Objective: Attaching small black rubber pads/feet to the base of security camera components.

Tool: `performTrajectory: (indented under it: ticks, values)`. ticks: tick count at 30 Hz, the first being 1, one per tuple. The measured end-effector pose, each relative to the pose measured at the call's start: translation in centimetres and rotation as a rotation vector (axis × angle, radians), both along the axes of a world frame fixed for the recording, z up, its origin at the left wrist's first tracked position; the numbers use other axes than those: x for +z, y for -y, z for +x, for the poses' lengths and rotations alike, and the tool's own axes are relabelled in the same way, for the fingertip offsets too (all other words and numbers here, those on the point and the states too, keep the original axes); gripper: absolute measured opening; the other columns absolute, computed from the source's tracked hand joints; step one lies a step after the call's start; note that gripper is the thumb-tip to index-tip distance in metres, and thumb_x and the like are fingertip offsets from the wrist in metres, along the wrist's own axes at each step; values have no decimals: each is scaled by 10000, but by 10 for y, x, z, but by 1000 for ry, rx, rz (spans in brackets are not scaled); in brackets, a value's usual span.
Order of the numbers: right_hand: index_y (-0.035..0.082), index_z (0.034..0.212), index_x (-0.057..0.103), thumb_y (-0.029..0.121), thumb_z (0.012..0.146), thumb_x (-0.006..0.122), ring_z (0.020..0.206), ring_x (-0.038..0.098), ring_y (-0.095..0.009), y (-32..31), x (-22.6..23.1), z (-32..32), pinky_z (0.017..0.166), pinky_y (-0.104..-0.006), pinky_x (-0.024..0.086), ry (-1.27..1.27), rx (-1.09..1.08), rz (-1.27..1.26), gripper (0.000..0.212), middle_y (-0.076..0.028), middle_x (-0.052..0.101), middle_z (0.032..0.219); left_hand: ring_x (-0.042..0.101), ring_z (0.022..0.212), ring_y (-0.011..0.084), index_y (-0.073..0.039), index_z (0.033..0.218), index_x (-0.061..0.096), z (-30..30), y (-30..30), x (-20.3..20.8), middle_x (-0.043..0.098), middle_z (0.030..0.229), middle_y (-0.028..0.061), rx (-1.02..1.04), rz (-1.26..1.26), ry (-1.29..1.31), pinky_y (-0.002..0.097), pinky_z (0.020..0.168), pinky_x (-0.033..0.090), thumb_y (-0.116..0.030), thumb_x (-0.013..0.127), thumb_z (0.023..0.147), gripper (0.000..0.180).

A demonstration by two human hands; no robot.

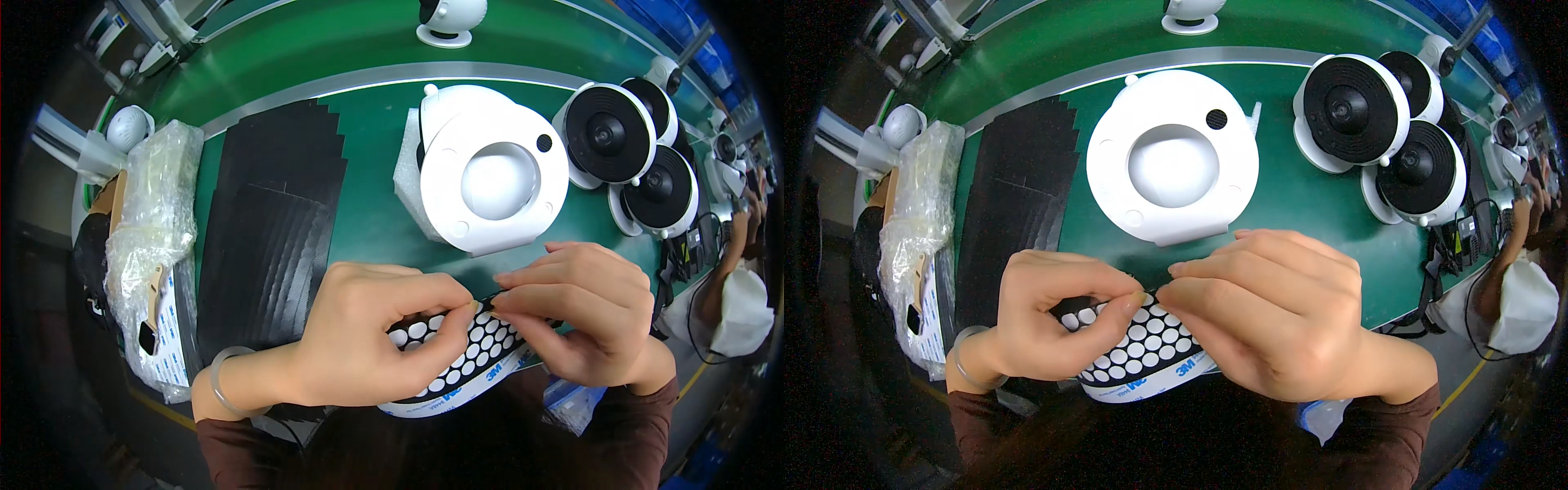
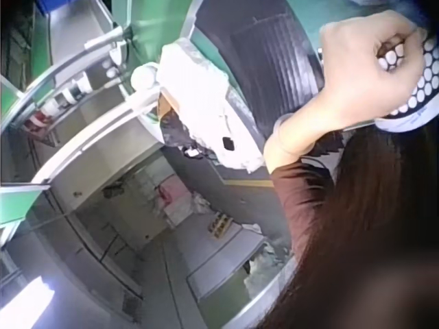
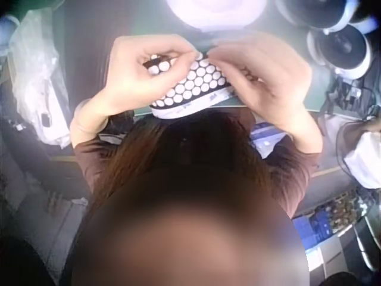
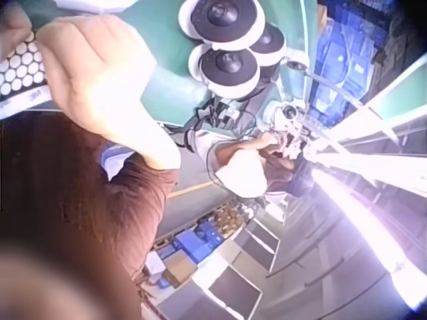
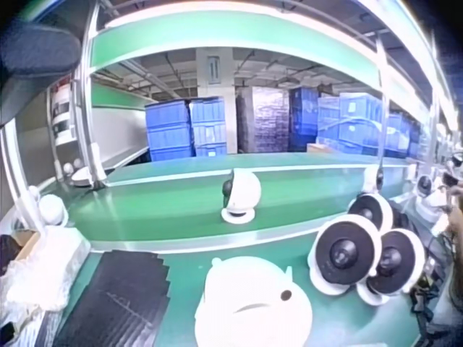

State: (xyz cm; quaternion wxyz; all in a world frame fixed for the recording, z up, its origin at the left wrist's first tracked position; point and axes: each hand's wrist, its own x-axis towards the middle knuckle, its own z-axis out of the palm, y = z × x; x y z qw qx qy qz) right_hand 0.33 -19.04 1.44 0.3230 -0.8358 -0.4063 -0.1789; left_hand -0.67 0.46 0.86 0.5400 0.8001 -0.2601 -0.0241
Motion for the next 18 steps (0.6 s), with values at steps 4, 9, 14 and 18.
performTrajectory:
  ticks: [4,9,14,18]
  values:
    - [57,743,627,62,580,695,611,591,-185,0,-1,0,586,-275,481,-13,-2,1,177,-46,619,719,601,544,153,39,712,602,0,0,-4,599,615,110,10,-8,-17,219,506,451,28,591,671,43]
    - [57,741,618,57,584,691,620,594,-188,1,2,3,587,-278,483,-39,16,-36,173,-50,619,724,600,535,157,29,707,605,0,0,-5,596,611,111,13,22,77,221,497,451,26,592,658,50]
    - [57,734,610,59,592,685,629,596,-189,0,3,5,592,-279,483,-51,19,-44,161,-52,619,740,594,526,151,28,708,606,1,-1,-1,597,612,110,32,42,93,221,493,450,26,587,660,52]
    - [63,748,618,67,589,681,627,595,-187,0,3,6,608,-281,485,-8,21,-67,171,-43,619,737,594,527,149,32,734,612,2,-2,-4,602,620,107,28,8,85,220,492,447,25,589,665,73]
